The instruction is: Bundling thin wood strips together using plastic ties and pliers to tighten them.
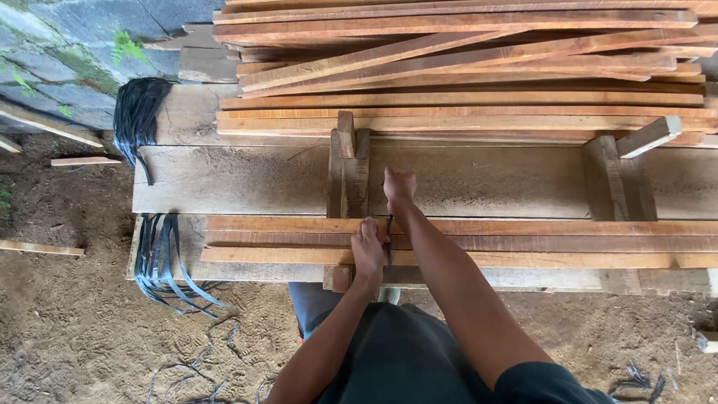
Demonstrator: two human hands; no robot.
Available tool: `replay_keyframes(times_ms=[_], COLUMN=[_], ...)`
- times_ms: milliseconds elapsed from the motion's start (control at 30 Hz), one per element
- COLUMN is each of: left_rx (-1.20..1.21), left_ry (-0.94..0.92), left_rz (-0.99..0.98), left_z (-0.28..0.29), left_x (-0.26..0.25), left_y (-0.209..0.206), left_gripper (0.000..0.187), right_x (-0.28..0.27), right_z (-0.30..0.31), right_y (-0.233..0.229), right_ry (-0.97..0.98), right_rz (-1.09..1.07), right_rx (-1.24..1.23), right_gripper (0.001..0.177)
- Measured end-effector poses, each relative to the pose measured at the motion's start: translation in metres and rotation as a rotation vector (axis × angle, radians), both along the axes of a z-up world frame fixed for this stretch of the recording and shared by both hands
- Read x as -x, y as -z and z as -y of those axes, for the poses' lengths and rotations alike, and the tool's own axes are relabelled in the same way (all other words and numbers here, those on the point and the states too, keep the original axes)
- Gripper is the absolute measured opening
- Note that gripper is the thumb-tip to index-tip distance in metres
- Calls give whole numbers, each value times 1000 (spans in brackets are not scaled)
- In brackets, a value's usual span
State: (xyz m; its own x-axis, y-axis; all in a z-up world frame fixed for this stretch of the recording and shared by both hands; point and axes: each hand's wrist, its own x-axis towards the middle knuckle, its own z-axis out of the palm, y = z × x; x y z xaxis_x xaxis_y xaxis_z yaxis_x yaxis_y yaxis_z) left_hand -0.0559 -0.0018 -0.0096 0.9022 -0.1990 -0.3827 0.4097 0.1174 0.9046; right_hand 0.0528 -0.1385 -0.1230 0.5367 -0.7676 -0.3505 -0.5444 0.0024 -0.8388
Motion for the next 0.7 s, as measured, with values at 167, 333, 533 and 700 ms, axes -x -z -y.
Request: replay_keyframes(times_ms=[167, 333, 533, 700], left_rx=[-38, -10, -138, -192], left_ry=[-11, -120, -240, -197], left_rz=[30, 72, 269, 312], left_z=[-3, 2, 9, 10], left_x=[5, 9, 10, 5], left_y=[3, 14, 25, 20], left_gripper=[45, 46, 51, 50], right_x=[-15, -17, -12, -13], right_z=[12, 5, 4, 16], right_y=[72, 84, 84, 166], right_ry=[-298, -187, -273, -1030], right_rz=[-138, -93, -337, -754], right_rx=[268, 92, -42, 876], right_gripper=[36, 43, 46, 35])
